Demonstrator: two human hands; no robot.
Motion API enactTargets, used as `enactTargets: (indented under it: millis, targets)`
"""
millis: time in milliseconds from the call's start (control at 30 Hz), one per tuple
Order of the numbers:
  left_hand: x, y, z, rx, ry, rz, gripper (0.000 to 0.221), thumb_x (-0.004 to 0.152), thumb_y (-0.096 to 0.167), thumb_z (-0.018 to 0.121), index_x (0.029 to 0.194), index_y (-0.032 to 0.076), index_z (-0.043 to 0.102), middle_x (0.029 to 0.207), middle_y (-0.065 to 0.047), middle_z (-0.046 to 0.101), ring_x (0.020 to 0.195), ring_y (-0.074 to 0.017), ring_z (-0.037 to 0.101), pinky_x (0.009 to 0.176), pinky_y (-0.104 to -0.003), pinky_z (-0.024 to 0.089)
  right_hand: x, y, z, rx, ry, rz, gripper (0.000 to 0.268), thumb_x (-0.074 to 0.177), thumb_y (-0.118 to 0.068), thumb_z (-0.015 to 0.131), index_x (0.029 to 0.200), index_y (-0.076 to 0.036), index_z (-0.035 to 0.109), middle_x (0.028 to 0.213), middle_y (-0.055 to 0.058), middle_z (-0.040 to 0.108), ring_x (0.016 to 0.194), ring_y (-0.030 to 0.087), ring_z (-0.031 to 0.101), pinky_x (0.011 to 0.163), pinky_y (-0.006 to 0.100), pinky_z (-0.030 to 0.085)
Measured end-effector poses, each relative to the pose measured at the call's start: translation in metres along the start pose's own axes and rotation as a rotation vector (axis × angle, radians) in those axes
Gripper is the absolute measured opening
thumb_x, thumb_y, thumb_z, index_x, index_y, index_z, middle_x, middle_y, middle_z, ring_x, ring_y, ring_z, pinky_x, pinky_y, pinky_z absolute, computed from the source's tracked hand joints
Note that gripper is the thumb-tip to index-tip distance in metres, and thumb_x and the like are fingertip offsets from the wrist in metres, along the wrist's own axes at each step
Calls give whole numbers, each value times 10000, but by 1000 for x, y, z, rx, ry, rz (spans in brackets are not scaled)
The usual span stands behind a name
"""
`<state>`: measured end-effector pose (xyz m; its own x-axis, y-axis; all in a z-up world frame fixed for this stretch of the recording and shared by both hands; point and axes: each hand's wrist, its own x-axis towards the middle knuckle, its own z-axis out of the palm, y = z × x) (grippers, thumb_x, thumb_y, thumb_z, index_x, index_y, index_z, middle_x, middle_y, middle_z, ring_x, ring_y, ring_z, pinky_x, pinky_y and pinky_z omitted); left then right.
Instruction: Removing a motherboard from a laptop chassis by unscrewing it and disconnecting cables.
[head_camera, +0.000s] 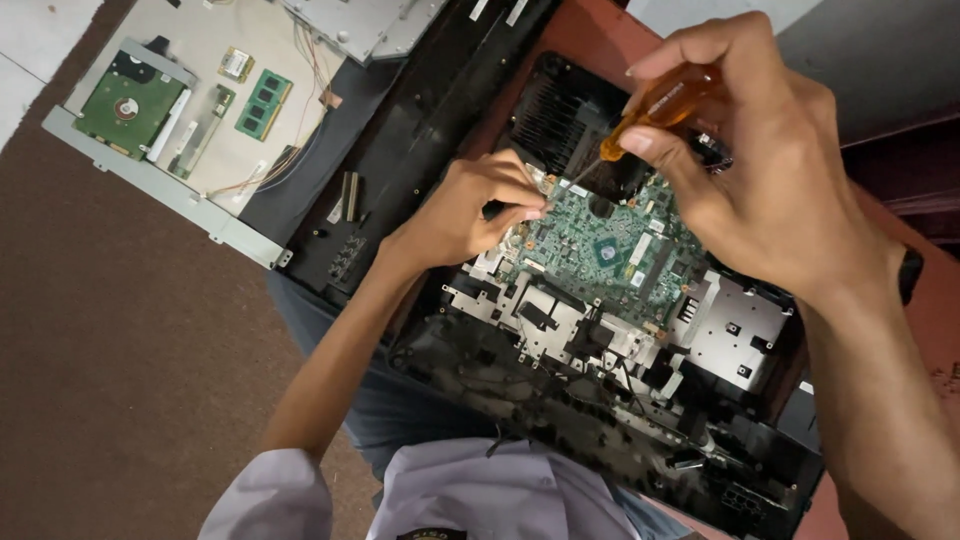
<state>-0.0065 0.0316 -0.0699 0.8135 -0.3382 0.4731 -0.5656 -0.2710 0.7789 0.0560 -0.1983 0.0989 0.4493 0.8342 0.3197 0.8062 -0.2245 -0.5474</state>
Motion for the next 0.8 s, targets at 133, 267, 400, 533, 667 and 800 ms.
enactTargets:
  millis: [133, 267, 400, 533, 667, 800]
  targets:
    - [-1, 0, -1, 22, -17, -22, 86, 947, 10, 725, 1012, -18, 774, 962, -156, 752, 904, -267, 636, 781, -374, 546, 2, 1, 3, 18, 15, -2, 331, 1108, -13, 624, 1308, 155, 421, 1152, 310, 602, 1059, 391, 691, 1007, 457, 620]
    - [-1, 0, -1, 5, -15, -12, 93, 966, 33, 708, 1012, -17, 771, 946, -149, 742, 904, -270, 622, 787, -382, 536, 2, -1, 1, -33, 11, -17, 349, 1087, 70, 673, 1334, 171, 448, 1147, 323, 620, 1069, 409, 701, 1049, 486, 608]
    - [0, 0, -1, 23, -3, 1, 82, 954, 39, 726, 990, -17, 775, 929, -136, 750, 900, -262, 639, 769, -370, 548, 4, -4, -3, -241, 55, -168, 486, 1185, -169, 572, 1477, 219, 563, 1128, 307, 627, 876, 349, 579, 761, 465, 459]
    - [-1, 3, -3, -1, -20, -21, 101, 965, 42, 707, 1009, -16, 776, 965, -146, 753, 925, -269, 638, 789, -381, 555, 7, -9, -2, -186, 65, -245, 425, 1195, -72, 639, 1528, 172, 540, 1064, 257, 663, 891, 328, 627, 792, 453, 497]
    - [-1, 13, -11, 20, -34, -63, 230, 943, 91, 712, 1160, 98, 633, 1103, -63, 699, 1065, -239, 647, 998, -434, 486, 6, -18, 5, -289, 63, -269, 403, 1127, -153, 703, 1402, 139, 672, 954, 175, 682, 674, 217, 599, 484, 328, 533]
    - [12, 46, -23, -233, 29, 49, 594, 1122, 280, 639, 1612, 183, 318, 1626, -104, 453, 1478, -314, 552, 1243, -483, 541, 12, -27, 8, -51, -43, -292, 279, 1093, 134, 504, 1369, 127, 544, 1184, 308, 657, 1019, 390, 764, 836, 349, 755]
